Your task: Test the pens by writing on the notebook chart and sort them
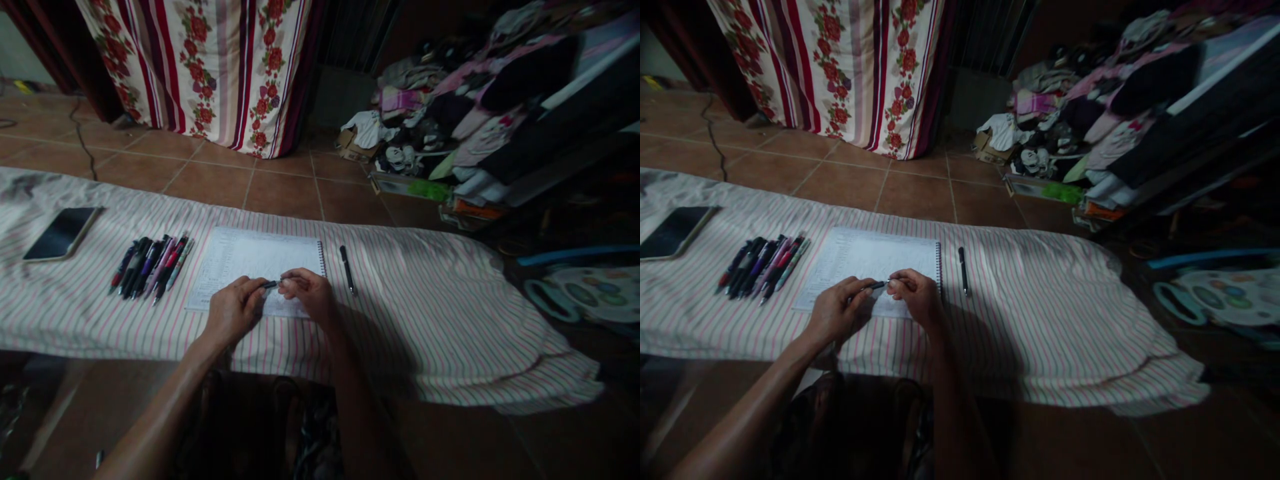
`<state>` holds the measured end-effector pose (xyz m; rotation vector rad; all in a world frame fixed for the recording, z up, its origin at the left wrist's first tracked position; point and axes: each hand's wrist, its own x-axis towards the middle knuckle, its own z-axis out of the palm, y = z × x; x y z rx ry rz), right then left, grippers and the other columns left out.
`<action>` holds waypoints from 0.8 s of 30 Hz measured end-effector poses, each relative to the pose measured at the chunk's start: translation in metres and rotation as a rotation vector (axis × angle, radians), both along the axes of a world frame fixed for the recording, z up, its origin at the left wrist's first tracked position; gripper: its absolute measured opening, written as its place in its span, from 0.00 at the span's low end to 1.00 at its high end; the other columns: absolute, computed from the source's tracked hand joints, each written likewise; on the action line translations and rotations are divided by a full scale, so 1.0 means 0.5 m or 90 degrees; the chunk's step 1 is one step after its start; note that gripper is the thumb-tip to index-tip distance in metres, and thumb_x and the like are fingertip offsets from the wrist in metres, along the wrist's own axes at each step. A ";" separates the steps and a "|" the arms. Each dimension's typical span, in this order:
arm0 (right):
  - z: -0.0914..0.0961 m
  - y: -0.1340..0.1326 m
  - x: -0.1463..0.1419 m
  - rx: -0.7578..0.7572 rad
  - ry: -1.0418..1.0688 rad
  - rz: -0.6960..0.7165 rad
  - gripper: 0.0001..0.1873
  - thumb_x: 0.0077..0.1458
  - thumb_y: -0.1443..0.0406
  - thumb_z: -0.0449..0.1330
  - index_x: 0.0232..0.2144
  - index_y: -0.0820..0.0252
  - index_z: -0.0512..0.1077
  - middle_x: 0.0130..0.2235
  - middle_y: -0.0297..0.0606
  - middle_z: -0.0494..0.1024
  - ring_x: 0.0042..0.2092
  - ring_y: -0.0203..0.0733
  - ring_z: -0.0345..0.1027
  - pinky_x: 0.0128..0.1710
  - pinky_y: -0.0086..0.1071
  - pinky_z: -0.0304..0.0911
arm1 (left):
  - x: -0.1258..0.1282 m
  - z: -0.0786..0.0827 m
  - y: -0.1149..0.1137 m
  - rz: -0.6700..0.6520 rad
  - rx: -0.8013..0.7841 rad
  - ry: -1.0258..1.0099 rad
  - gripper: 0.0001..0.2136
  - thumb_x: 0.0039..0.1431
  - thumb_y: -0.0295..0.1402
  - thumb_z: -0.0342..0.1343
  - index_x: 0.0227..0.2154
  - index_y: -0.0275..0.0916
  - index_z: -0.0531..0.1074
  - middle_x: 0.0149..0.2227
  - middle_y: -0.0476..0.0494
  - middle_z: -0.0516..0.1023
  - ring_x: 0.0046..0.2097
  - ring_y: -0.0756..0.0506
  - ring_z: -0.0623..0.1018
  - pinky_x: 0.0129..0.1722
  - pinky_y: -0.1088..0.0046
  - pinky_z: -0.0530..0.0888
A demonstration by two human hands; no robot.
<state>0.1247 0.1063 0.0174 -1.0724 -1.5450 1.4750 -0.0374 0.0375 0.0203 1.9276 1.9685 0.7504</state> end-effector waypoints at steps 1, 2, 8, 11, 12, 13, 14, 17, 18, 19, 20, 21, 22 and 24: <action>-0.001 0.000 0.000 0.002 -0.002 0.001 0.10 0.45 0.60 0.60 0.29 0.61 0.70 0.24 0.35 0.77 0.28 0.40 0.74 0.27 0.30 0.69 | 0.000 0.000 0.000 -0.001 -0.002 -0.002 0.15 0.61 0.38 0.42 0.43 0.45 0.72 0.33 0.48 0.74 0.34 0.48 0.74 0.30 0.75 0.66; -0.002 0.000 0.000 0.003 -0.001 0.004 0.09 0.45 0.60 0.60 0.29 0.61 0.70 0.24 0.35 0.77 0.28 0.40 0.74 0.28 0.30 0.69 | 0.000 0.001 0.000 -0.001 -0.003 -0.003 0.15 0.61 0.38 0.42 0.43 0.45 0.72 0.33 0.48 0.74 0.34 0.48 0.74 0.30 0.75 0.66; -0.006 0.000 -0.001 0.029 0.013 0.009 0.10 0.46 0.62 0.59 0.33 0.59 0.71 0.27 0.35 0.77 0.31 0.39 0.74 0.31 0.31 0.70 | 0.000 0.001 0.000 0.005 0.002 0.002 0.15 0.61 0.38 0.42 0.43 0.44 0.72 0.32 0.47 0.74 0.33 0.49 0.74 0.30 0.75 0.66; -0.007 -0.001 -0.001 0.028 0.003 0.008 0.09 0.46 0.61 0.59 0.32 0.60 0.72 0.26 0.35 0.78 0.31 0.40 0.74 0.31 0.31 0.70 | 0.000 0.001 0.000 0.003 -0.001 0.009 0.15 0.61 0.38 0.42 0.43 0.45 0.72 0.32 0.48 0.74 0.33 0.49 0.74 0.30 0.76 0.65; -0.007 -0.001 -0.001 0.026 0.003 0.009 0.10 0.46 0.61 0.59 0.31 0.60 0.72 0.26 0.35 0.78 0.31 0.40 0.75 0.31 0.32 0.70 | 0.000 0.002 0.000 0.004 -0.002 0.010 0.15 0.61 0.38 0.42 0.43 0.45 0.72 0.32 0.48 0.74 0.33 0.49 0.74 0.29 0.76 0.65; -0.008 0.000 0.000 0.024 0.004 0.010 0.10 0.46 0.62 0.60 0.32 0.60 0.72 0.26 0.35 0.78 0.31 0.40 0.75 0.31 0.32 0.71 | -0.001 0.002 0.000 0.004 -0.003 0.011 0.15 0.61 0.38 0.42 0.43 0.45 0.72 0.32 0.48 0.74 0.33 0.49 0.74 0.29 0.76 0.65; -0.009 0.000 0.000 0.022 0.004 0.009 0.10 0.45 0.62 0.60 0.32 0.60 0.72 0.26 0.35 0.78 0.31 0.40 0.75 0.31 0.32 0.71 | -0.001 0.002 0.000 0.004 -0.004 0.011 0.15 0.61 0.38 0.42 0.43 0.45 0.72 0.33 0.48 0.74 0.33 0.49 0.74 0.29 0.76 0.65; -0.009 0.000 0.001 0.023 -0.006 0.001 0.11 0.45 0.62 0.60 0.32 0.61 0.73 0.25 0.36 0.78 0.30 0.40 0.75 0.31 0.32 0.70 | 0.000 0.002 0.000 0.001 -0.005 0.010 0.15 0.61 0.38 0.42 0.43 0.45 0.72 0.33 0.49 0.74 0.33 0.49 0.74 0.30 0.76 0.65; -0.008 0.000 0.002 0.025 -0.013 -0.004 0.10 0.45 0.62 0.60 0.32 0.61 0.74 0.25 0.36 0.78 0.30 0.41 0.75 0.30 0.32 0.70 | 0.000 0.002 0.001 0.000 -0.005 0.012 0.15 0.61 0.38 0.42 0.43 0.45 0.72 0.33 0.48 0.74 0.33 0.49 0.74 0.30 0.76 0.65; -0.007 -0.001 0.002 0.028 -0.018 -0.007 0.10 0.45 0.62 0.60 0.31 0.61 0.74 0.24 0.36 0.78 0.30 0.41 0.75 0.30 0.32 0.70 | 0.001 0.002 0.001 -0.001 -0.005 0.015 0.15 0.61 0.38 0.42 0.43 0.46 0.72 0.33 0.48 0.74 0.33 0.49 0.74 0.30 0.76 0.65; -0.005 -0.002 0.003 0.029 -0.023 -0.009 0.10 0.44 0.62 0.60 0.31 0.60 0.74 0.24 0.36 0.78 0.30 0.41 0.75 0.30 0.32 0.70 | 0.001 0.002 0.001 0.000 -0.005 0.018 0.15 0.61 0.38 0.42 0.43 0.46 0.72 0.33 0.48 0.74 0.33 0.49 0.74 0.30 0.76 0.65; -0.003 -0.002 0.003 0.030 -0.027 -0.008 0.09 0.44 0.62 0.60 0.30 0.60 0.74 0.24 0.36 0.78 0.29 0.41 0.75 0.29 0.32 0.70 | 0.002 0.001 0.001 0.000 -0.005 0.020 0.15 0.61 0.38 0.42 0.43 0.46 0.72 0.33 0.48 0.74 0.33 0.49 0.74 0.29 0.76 0.65; -0.002 -0.003 0.004 0.030 -0.030 -0.007 0.09 0.44 0.62 0.60 0.30 0.60 0.74 0.24 0.36 0.78 0.29 0.41 0.75 0.29 0.32 0.70 | 0.003 0.002 0.001 0.000 -0.006 0.024 0.15 0.61 0.38 0.42 0.43 0.46 0.72 0.33 0.49 0.74 0.33 0.49 0.74 0.29 0.76 0.65; 0.001 -0.005 0.005 0.033 -0.039 -0.003 0.09 0.44 0.62 0.60 0.29 0.60 0.74 0.24 0.35 0.78 0.29 0.41 0.74 0.29 0.32 0.70 | 0.004 0.002 0.000 -0.004 -0.007 0.029 0.15 0.61 0.38 0.42 0.43 0.46 0.72 0.33 0.48 0.74 0.33 0.49 0.74 0.29 0.76 0.65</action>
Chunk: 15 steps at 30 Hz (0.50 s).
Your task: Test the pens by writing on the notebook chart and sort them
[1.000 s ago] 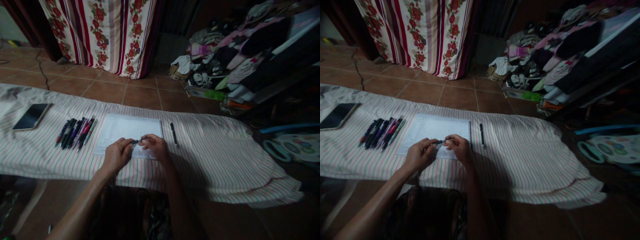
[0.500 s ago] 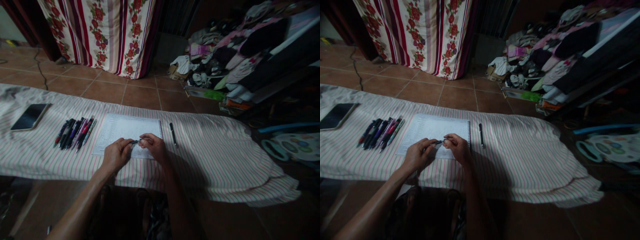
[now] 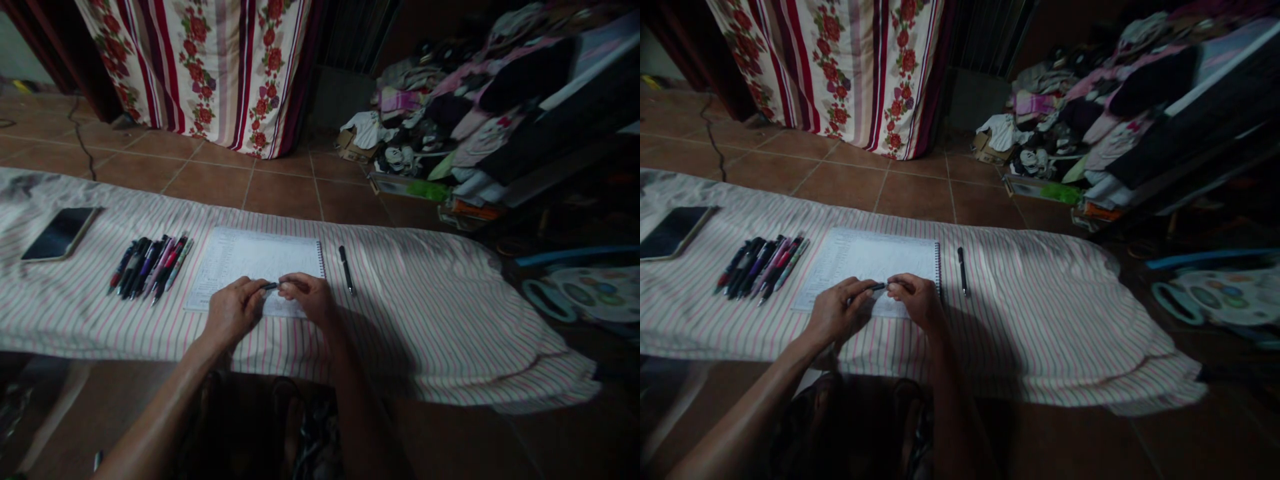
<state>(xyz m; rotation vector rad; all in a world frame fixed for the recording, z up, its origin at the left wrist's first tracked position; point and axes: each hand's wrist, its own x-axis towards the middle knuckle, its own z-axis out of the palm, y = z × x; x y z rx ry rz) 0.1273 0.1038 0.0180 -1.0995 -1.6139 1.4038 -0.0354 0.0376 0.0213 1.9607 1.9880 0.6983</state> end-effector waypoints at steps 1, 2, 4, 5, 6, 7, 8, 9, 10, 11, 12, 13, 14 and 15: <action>0.001 -0.001 0.000 0.002 -0.006 0.003 0.09 0.45 0.62 0.59 0.29 0.60 0.74 0.24 0.35 0.78 0.29 0.40 0.74 0.29 0.31 0.70 | 0.000 0.000 0.000 -0.003 0.000 0.002 0.15 0.61 0.38 0.42 0.43 0.46 0.72 0.33 0.48 0.74 0.33 0.49 0.74 0.29 0.76 0.65; 0.001 -0.001 0.001 0.005 -0.012 0.006 0.09 0.45 0.62 0.59 0.29 0.60 0.74 0.23 0.35 0.78 0.28 0.40 0.74 0.29 0.31 0.69 | 0.001 0.001 -0.001 -0.006 0.000 0.004 0.15 0.61 0.38 0.42 0.43 0.46 0.72 0.33 0.48 0.74 0.33 0.49 0.74 0.29 0.76 0.65; 0.002 -0.002 0.001 0.013 -0.022 0.010 0.08 0.45 0.62 0.59 0.29 0.60 0.74 0.23 0.34 0.77 0.28 0.39 0.74 0.28 0.30 0.69 | 0.001 0.001 -0.002 -0.011 0.003 0.003 0.15 0.61 0.38 0.42 0.43 0.46 0.72 0.33 0.48 0.74 0.33 0.49 0.74 0.30 0.76 0.65; 0.002 -0.002 0.001 0.016 -0.026 0.010 0.08 0.45 0.62 0.59 0.29 0.60 0.74 0.23 0.34 0.77 0.28 0.39 0.74 0.28 0.30 0.68 | 0.001 0.001 -0.002 -0.012 0.007 0.001 0.15 0.61 0.38 0.42 0.43 0.46 0.72 0.33 0.48 0.74 0.33 0.49 0.74 0.30 0.76 0.65; 0.002 -0.002 0.001 0.019 -0.029 0.010 0.08 0.45 0.62 0.59 0.29 0.60 0.74 0.23 0.34 0.77 0.27 0.38 0.74 0.27 0.29 0.68 | 0.001 0.001 -0.002 -0.012 0.010 0.000 0.15 0.61 0.38 0.42 0.43 0.46 0.72 0.33 0.48 0.74 0.33 0.49 0.74 0.30 0.76 0.66; 0.001 -0.001 0.002 0.021 -0.032 0.011 0.08 0.45 0.62 0.59 0.29 0.60 0.74 0.23 0.34 0.77 0.27 0.38 0.73 0.27 0.29 0.68 | 0.001 0.001 -0.002 -0.011 0.013 0.000 0.15 0.61 0.38 0.42 0.43 0.46 0.72 0.34 0.48 0.75 0.34 0.49 0.74 0.30 0.76 0.66; 0.001 -0.001 0.002 0.022 -0.035 0.015 0.08 0.45 0.62 0.59 0.29 0.60 0.74 0.23 0.34 0.77 0.27 0.38 0.73 0.27 0.29 0.67 | 0.001 0.001 -0.002 -0.010 0.015 0.002 0.15 0.61 0.38 0.42 0.43 0.46 0.72 0.34 0.48 0.75 0.33 0.49 0.74 0.30 0.76 0.66; 0.000 -0.001 0.003 0.023 -0.038 0.019 0.08 0.46 0.62 0.59 0.29 0.60 0.74 0.22 0.33 0.76 0.27 0.38 0.73 0.27 0.29 0.67 | 0.001 0.001 -0.002 -0.009 0.017 0.006 0.15 0.61 0.38 0.42 0.43 0.46 0.72 0.34 0.48 0.75 0.33 0.49 0.74 0.30 0.76 0.65; -0.001 0.000 0.004 0.025 -0.042 0.025 0.08 0.46 0.63 0.59 0.29 0.60 0.74 0.22 0.33 0.76 0.27 0.37 0.73 0.27 0.28 0.66 | 0.002 0.001 -0.002 -0.009 0.017 0.011 0.15 0.61 0.38 0.42 0.43 0.46 0.72 0.34 0.48 0.75 0.33 0.49 0.74 0.29 0.76 0.65; -0.002 0.000 0.005 0.027 -0.047 0.032 0.08 0.47 0.63 0.58 0.30 0.61 0.74 0.22 0.33 0.76 0.27 0.37 0.72 0.27 0.28 0.66 | 0.002 0.001 -0.002 -0.010 0.018 0.016 0.15 0.61 0.38 0.42 0.43 0.46 0.72 0.33 0.48 0.75 0.32 0.49 0.74 0.29 0.76 0.65; -0.002 0.000 0.006 0.031 -0.053 0.038 0.08 0.47 0.63 0.58 0.30 0.61 0.73 0.22 0.33 0.75 0.27 0.37 0.72 0.27 0.28 0.66 | 0.002 0.002 -0.002 -0.011 0.018 0.018 0.15 0.61 0.39 0.42 0.43 0.46 0.73 0.33 0.48 0.75 0.32 0.49 0.74 0.29 0.76 0.65; -0.003 0.001 0.007 0.036 -0.059 0.043 0.08 0.48 0.63 0.57 0.30 0.61 0.73 0.22 0.33 0.75 0.27 0.36 0.72 0.27 0.27 0.65 | 0.002 0.002 -0.002 -0.012 0.019 0.017 0.15 0.61 0.39 0.42 0.43 0.46 0.73 0.33 0.48 0.75 0.32 0.49 0.74 0.28 0.76 0.65; -0.003 0.001 0.008 0.040 -0.064 0.047 0.08 0.48 0.63 0.57 0.30 0.60 0.73 0.22 0.32 0.75 0.27 0.36 0.72 0.27 0.27 0.65 | 0.002 0.003 -0.002 -0.015 0.020 0.013 0.15 0.61 0.38 0.42 0.43 0.46 0.73 0.33 0.48 0.75 0.32 0.49 0.74 0.29 0.76 0.65; -0.003 0.001 0.008 0.044 -0.069 0.051 0.07 0.49 0.63 0.57 0.30 0.60 0.73 0.22 0.32 0.75 0.26 0.36 0.72 0.27 0.27 0.65 | 0.002 0.003 -0.002 -0.017 0.020 0.008 0.15 0.61 0.38 0.42 0.43 0.46 0.73 0.33 0.48 0.75 0.32 0.49 0.74 0.29 0.76 0.65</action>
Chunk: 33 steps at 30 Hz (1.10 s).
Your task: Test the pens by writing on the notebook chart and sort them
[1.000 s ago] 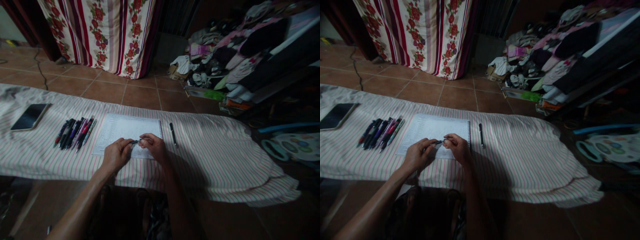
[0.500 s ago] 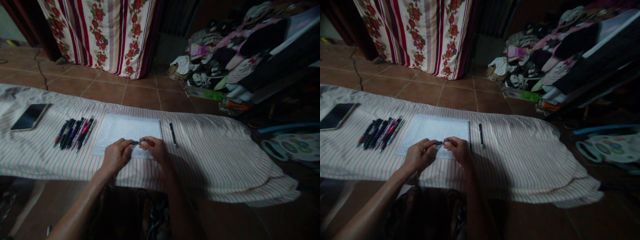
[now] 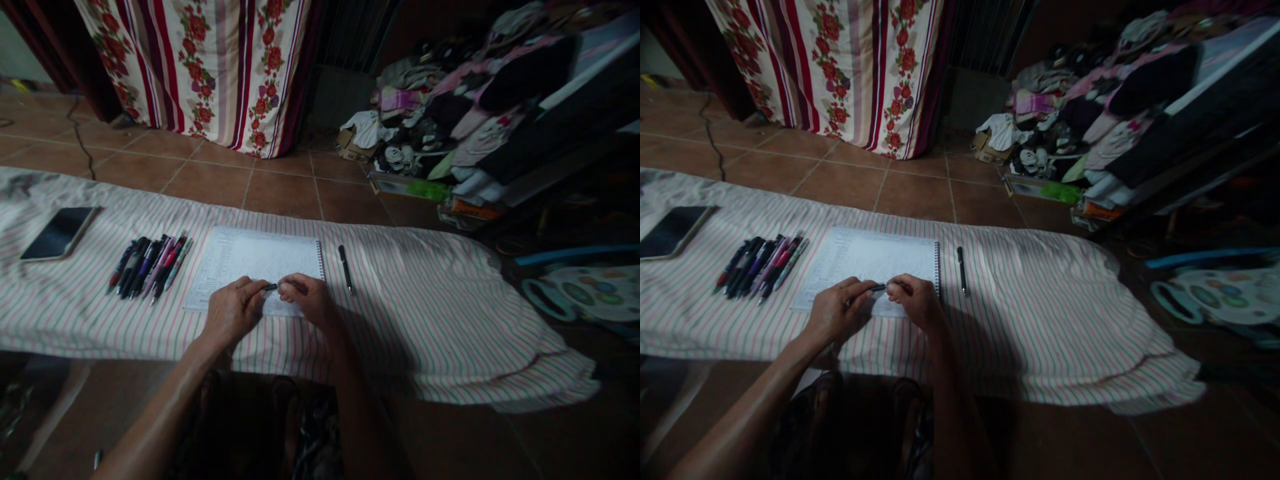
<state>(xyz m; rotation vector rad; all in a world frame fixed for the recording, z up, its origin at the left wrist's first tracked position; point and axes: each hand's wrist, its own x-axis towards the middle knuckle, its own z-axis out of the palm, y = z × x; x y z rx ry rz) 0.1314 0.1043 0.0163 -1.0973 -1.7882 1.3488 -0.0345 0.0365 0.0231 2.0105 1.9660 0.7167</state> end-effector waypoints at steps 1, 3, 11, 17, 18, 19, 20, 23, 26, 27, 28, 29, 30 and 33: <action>0.000 0.000 0.001 0.004 -0.004 0.004 0.07 0.49 0.63 0.57 0.30 0.60 0.73 0.22 0.32 0.75 0.26 0.36 0.72 0.27 0.27 0.65 | 0.000 0.000 0.000 -0.003 0.000 -0.004 0.15 0.61 0.38 0.42 0.43 0.46 0.73 0.33 0.48 0.75 0.32 0.49 0.74 0.29 0.76 0.65; 0.000 0.000 0.001 0.011 -0.011 0.013 0.08 0.50 0.63 0.56 0.29 0.60 0.72 0.23 0.32 0.75 0.26 0.35 0.72 0.27 0.26 0.64 | 0.000 0.001 -0.001 -0.006 -0.001 -0.006 0.15 0.61 0.39 0.42 0.43 0.46 0.73 0.34 0.48 0.75 0.33 0.49 0.74 0.29 0.76 0.66; -0.007 0.001 0.001 0.053 -0.021 0.013 0.10 0.53 0.61 0.54 0.28 0.61 0.72 0.24 0.34 0.75 0.27 0.35 0.72 0.27 0.26 0.66 | 0.001 0.005 0.000 0.001 -0.017 0.029 0.16 0.61 0.38 0.41 0.44 0.45 0.72 0.33 0.48 0.75 0.33 0.48 0.74 0.29 0.75 0.65; -0.008 0.004 -0.002 0.018 0.051 -0.009 0.14 0.52 0.59 0.54 0.34 0.62 0.73 0.27 0.37 0.78 0.28 0.36 0.73 0.29 0.29 0.68 | 0.002 0.004 -0.001 0.010 -0.024 0.035 0.15 0.61 0.38 0.41 0.44 0.45 0.71 0.34 0.49 0.75 0.33 0.49 0.74 0.29 0.75 0.63; -0.009 0.004 -0.002 0.010 0.063 -0.008 0.14 0.52 0.59 0.54 0.34 0.62 0.73 0.27 0.37 0.78 0.28 0.36 0.73 0.29 0.30 0.69 | 0.001 0.003 -0.001 0.012 -0.023 0.033 0.15 0.61 0.38 0.41 0.44 0.46 0.71 0.34 0.49 0.75 0.33 0.49 0.74 0.29 0.75 0.63; -0.010 0.005 -0.002 0.003 0.074 -0.008 0.14 0.51 0.59 0.55 0.35 0.62 0.73 0.27 0.37 0.78 0.28 0.36 0.73 0.29 0.30 0.69 | 0.001 0.002 -0.001 0.013 -0.022 0.030 0.15 0.61 0.38 0.41 0.44 0.46 0.71 0.34 0.49 0.75 0.33 0.49 0.74 0.29 0.75 0.63; -0.011 0.006 -0.003 -0.005 0.084 -0.009 0.13 0.51 0.59 0.55 0.35 0.62 0.73 0.27 0.37 0.78 0.28 0.37 0.73 0.29 0.30 0.69 | 0.001 0.002 -0.001 0.013 -0.021 0.029 0.15 0.61 0.38 0.41 0.44 0.46 0.71 0.34 0.49 0.74 0.33 0.48 0.74 0.29 0.75 0.63; -0.013 0.007 -0.003 -0.030 0.111 -0.009 0.13 0.50 0.61 0.56 0.36 0.61 0.72 0.27 0.36 0.78 0.29 0.37 0.74 0.29 0.30 0.69 | 0.000 0.001 0.000 0.014 -0.023 0.028 0.15 0.61 0.38 0.41 0.44 0.46 0.71 0.34 0.49 0.74 0.33 0.48 0.74 0.29 0.75 0.63; -0.012 0.008 -0.004 -0.054 0.126 -0.018 0.12 0.48 0.62 0.57 0.36 0.61 0.70 0.27 0.35 0.77 0.29 0.37 0.74 0.27 0.28 0.68 | 0.001 0.000 0.000 0.017 -0.026 0.020 0.15 0.61 0.38 0.41 0.44 0.46 0.71 0.34 0.49 0.75 0.34 0.48 0.74 0.29 0.75 0.64; -0.012 0.007 -0.005 -0.057 0.124 -0.021 0.11 0.48 0.62 0.58 0.35 0.61 0.70 0.26 0.35 0.77 0.29 0.37 0.74 0.26 0.28 0.68 | 0.001 -0.001 0.000 0.018 -0.026 0.016 0.15 0.61 0.38 0.41 0.44 0.46 0.71 0.35 0.49 0.75 0.34 0.48 0.74 0.29 0.75 0.64; -0.012 0.007 -0.005 -0.057 0.117 -0.025 0.10 0.48 0.62 0.58 0.33 0.62 0.70 0.26 0.35 0.77 0.28 0.37 0.73 0.25 0.27 0.68 | 0.001 -0.001 0.000 0.019 -0.025 0.013 0.15 0.61 0.38 0.41 0.44 0.46 0.71 0.35 0.49 0.75 0.34 0.48 0.74 0.29 0.75 0.64; -0.012 0.007 -0.006 -0.056 0.109 -0.030 0.09 0.48 0.62 0.58 0.31 0.62 0.70 0.25 0.35 0.77 0.27 0.37 0.73 0.24 0.27 0.67 | 0.002 -0.002 0.000 0.019 -0.025 0.011 0.15 0.61 0.38 0.42 0.44 0.46 0.71 0.35 0.49 0.75 0.34 0.48 0.74 0.29 0.75 0.64; -0.012 0.006 -0.006 -0.053 0.101 -0.035 0.09 0.48 0.61 0.58 0.30 0.62 0.70 0.25 0.35 0.76 0.27 0.37 0.73 0.24 0.26 0.67 | 0.002 -0.002 0.000 0.018 -0.024 0.010 0.15 0.61 0.38 0.42 0.44 0.46 0.71 0.35 0.49 0.75 0.34 0.48 0.74 0.29 0.75 0.64; -0.013 0.007 -0.007 -0.042 0.085 -0.044 0.10 0.49 0.60 0.57 0.28 0.62 0.70 0.25 0.37 0.77 0.27 0.37 0.73 0.23 0.26 0.66 | 0.002 -0.001 0.001 0.016 -0.026 0.007 0.15 0.61 0.38 0.42 0.44 0.45 0.71 0.34 0.49 0.75 0.34 0.48 0.75 0.30 0.75 0.64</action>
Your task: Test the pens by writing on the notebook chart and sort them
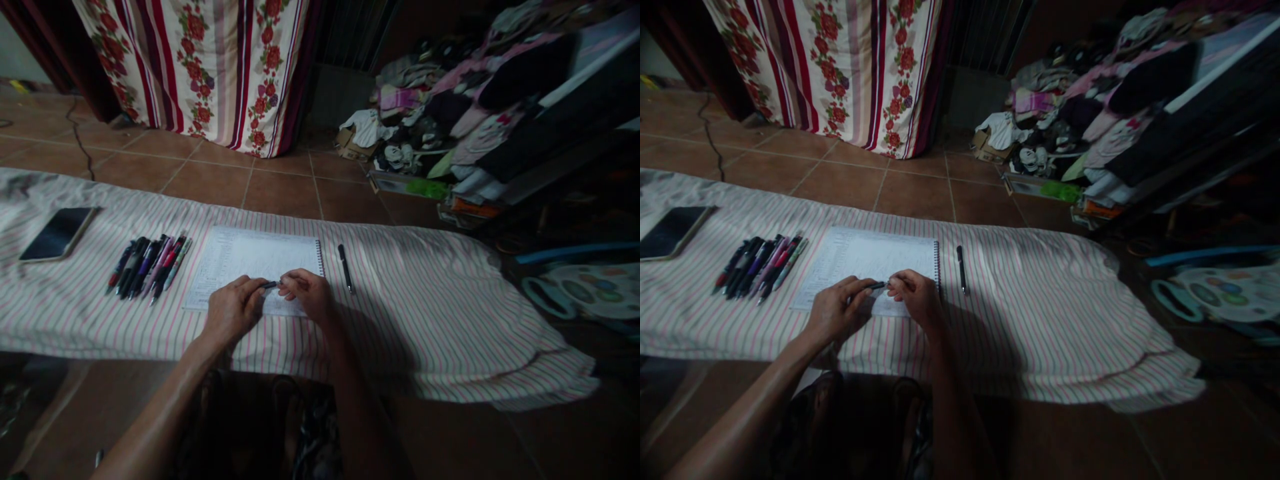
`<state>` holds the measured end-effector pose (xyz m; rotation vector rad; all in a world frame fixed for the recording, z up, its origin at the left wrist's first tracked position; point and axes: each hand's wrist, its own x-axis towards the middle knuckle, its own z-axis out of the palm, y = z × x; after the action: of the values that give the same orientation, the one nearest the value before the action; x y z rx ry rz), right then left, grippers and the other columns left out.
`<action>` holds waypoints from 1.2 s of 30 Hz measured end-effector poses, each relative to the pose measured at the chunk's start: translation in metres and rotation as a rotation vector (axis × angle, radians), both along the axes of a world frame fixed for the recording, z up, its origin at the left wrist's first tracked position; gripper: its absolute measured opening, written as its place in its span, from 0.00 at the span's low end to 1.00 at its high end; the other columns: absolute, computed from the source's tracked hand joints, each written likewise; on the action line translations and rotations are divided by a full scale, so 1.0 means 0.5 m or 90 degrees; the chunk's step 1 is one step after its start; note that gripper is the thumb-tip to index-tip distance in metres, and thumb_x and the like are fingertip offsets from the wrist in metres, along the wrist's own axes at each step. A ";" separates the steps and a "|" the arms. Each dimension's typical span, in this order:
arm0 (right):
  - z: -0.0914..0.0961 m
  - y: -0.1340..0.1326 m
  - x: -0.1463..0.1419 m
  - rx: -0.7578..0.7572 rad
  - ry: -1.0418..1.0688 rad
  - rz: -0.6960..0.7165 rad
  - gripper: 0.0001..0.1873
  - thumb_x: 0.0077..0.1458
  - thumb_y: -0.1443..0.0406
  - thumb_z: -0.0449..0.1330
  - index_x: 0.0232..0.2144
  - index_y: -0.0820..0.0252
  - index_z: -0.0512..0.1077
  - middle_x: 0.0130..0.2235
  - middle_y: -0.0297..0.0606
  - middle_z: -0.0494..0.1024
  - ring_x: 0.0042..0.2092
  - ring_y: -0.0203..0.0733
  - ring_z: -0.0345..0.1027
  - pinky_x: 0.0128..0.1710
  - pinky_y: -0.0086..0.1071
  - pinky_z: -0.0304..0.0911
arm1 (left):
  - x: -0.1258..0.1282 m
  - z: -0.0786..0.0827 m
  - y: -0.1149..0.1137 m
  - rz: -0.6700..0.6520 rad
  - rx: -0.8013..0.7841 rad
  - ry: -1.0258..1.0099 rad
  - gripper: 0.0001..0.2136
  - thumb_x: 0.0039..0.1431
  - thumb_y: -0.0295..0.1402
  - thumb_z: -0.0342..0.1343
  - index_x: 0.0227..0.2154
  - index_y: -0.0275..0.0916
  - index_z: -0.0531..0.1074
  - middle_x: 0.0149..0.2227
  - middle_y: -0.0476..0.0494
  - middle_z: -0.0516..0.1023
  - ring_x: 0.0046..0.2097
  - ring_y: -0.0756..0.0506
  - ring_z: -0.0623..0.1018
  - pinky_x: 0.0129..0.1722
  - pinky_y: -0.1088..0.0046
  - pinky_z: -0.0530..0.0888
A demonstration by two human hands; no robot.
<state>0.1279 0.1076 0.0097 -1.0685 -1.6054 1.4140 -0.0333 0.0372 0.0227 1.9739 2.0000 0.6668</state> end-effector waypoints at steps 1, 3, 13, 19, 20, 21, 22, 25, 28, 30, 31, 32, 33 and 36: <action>0.000 0.000 0.000 0.003 -0.003 0.001 0.10 0.49 0.60 0.57 0.28 0.62 0.70 0.26 0.38 0.77 0.27 0.37 0.73 0.24 0.26 0.67 | 0.000 0.000 0.000 0.000 -0.001 0.001 0.15 0.61 0.38 0.42 0.44 0.46 0.71 0.34 0.49 0.75 0.34 0.48 0.75 0.29 0.75 0.64; 0.001 0.000 0.001 0.009 -0.004 0.007 0.11 0.50 0.59 0.56 0.28 0.62 0.71 0.26 0.38 0.78 0.27 0.37 0.73 0.25 0.27 0.67 | 0.000 0.001 0.001 0.003 -0.003 0.006 0.15 0.61 0.38 0.42 0.44 0.46 0.71 0.34 0.49 0.74 0.34 0.48 0.75 0.29 0.75 0.64; 0.007 -0.004 0.000 -0.010 0.007 0.013 0.10 0.47 0.61 0.58 0.30 0.62 0.71 0.24 0.35 0.77 0.26 0.36 0.72 0.26 0.28 0.67 | 0.001 0.004 0.000 0.004 -0.014 0.010 0.15 0.61 0.38 0.41 0.43 0.45 0.72 0.35 0.49 0.75 0.35 0.47 0.75 0.29 0.74 0.65; 0.005 -0.002 0.000 -0.003 -0.011 0.013 0.14 0.49 0.57 0.57 0.30 0.63 0.72 0.26 0.39 0.78 0.27 0.38 0.73 0.26 0.30 0.68 | -0.001 0.000 0.001 0.000 -0.007 0.012 0.16 0.61 0.38 0.41 0.44 0.46 0.71 0.35 0.49 0.75 0.35 0.48 0.75 0.29 0.74 0.64; 0.006 -0.003 0.000 -0.006 -0.005 0.013 0.14 0.49 0.57 0.57 0.31 0.63 0.72 0.26 0.39 0.78 0.27 0.38 0.73 0.27 0.30 0.68 | -0.001 -0.001 0.001 0.001 -0.008 0.014 0.16 0.61 0.38 0.41 0.44 0.46 0.71 0.35 0.48 0.75 0.35 0.48 0.75 0.29 0.75 0.64; 0.008 -0.003 0.000 -0.010 0.003 0.014 0.15 0.49 0.57 0.57 0.33 0.63 0.71 0.26 0.38 0.78 0.27 0.38 0.73 0.27 0.30 0.69 | -0.002 -0.001 0.001 0.002 -0.008 0.015 0.16 0.61 0.39 0.41 0.44 0.46 0.71 0.35 0.48 0.75 0.35 0.48 0.75 0.29 0.75 0.64; 0.010 -0.004 0.001 -0.016 0.012 0.017 0.16 0.48 0.57 0.57 0.36 0.63 0.71 0.27 0.38 0.78 0.28 0.38 0.74 0.28 0.31 0.69 | -0.002 -0.001 0.001 0.003 -0.009 0.016 0.16 0.61 0.39 0.41 0.44 0.46 0.72 0.35 0.48 0.75 0.34 0.49 0.74 0.29 0.75 0.64; 0.012 -0.006 0.003 -0.033 0.036 0.031 0.16 0.47 0.59 0.59 0.38 0.62 0.69 0.28 0.37 0.78 0.30 0.39 0.74 0.28 0.31 0.69 | -0.003 -0.001 0.001 0.006 -0.007 0.014 0.16 0.61 0.39 0.41 0.44 0.45 0.72 0.34 0.48 0.75 0.34 0.49 0.74 0.29 0.76 0.64; 0.010 -0.007 0.004 -0.041 0.046 0.040 0.12 0.46 0.61 0.59 0.34 0.61 0.68 0.28 0.36 0.78 0.31 0.40 0.74 0.28 0.31 0.69 | -0.003 0.000 0.001 0.004 -0.003 0.008 0.16 0.61 0.39 0.41 0.44 0.45 0.72 0.34 0.48 0.75 0.34 0.49 0.74 0.29 0.76 0.64; 0.008 -0.006 0.004 -0.041 0.047 0.043 0.10 0.46 0.62 0.59 0.32 0.61 0.68 0.27 0.35 0.77 0.31 0.39 0.74 0.28 0.30 0.69 | -0.003 0.000 0.001 0.002 -0.007 0.007 0.16 0.61 0.38 0.41 0.44 0.45 0.72 0.34 0.48 0.75 0.34 0.49 0.74 0.29 0.76 0.64; 0.007 -0.006 0.004 -0.043 0.047 0.043 0.09 0.46 0.62 0.59 0.31 0.61 0.68 0.27 0.35 0.77 0.30 0.39 0.74 0.27 0.30 0.69 | -0.003 0.001 0.001 0.003 -0.009 0.007 0.16 0.61 0.39 0.41 0.43 0.45 0.72 0.34 0.48 0.75 0.33 0.49 0.74 0.29 0.76 0.64; 0.007 -0.006 0.004 -0.046 0.045 0.041 0.09 0.46 0.62 0.59 0.31 0.61 0.68 0.26 0.35 0.77 0.30 0.39 0.74 0.27 0.29 0.69 | -0.003 0.001 0.001 0.003 -0.012 0.009 0.16 0.61 0.39 0.41 0.43 0.45 0.72 0.34 0.48 0.75 0.33 0.49 0.74 0.29 0.76 0.64; 0.007 -0.006 0.003 -0.050 0.040 0.037 0.09 0.46 0.62 0.59 0.30 0.61 0.69 0.26 0.35 0.77 0.29 0.38 0.74 0.26 0.29 0.68 | -0.003 0.001 0.001 0.003 -0.013 0.009 0.16 0.61 0.39 0.41 0.43 0.46 0.72 0.34 0.48 0.75 0.33 0.49 0.74 0.29 0.76 0.64; 0.007 -0.005 0.004 -0.046 0.018 0.027 0.09 0.46 0.62 0.59 0.29 0.62 0.70 0.25 0.36 0.77 0.28 0.39 0.74 0.25 0.29 0.68 | -0.002 0.002 0.001 -0.002 -0.010 0.005 0.15 0.61 0.38 0.41 0.44 0.46 0.72 0.34 0.49 0.75 0.33 0.49 0.74 0.29 0.76 0.64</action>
<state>0.1299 0.1052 0.0133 -1.0561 -1.5751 1.5178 -0.0344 0.0378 0.0236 1.9728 2.0003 0.6409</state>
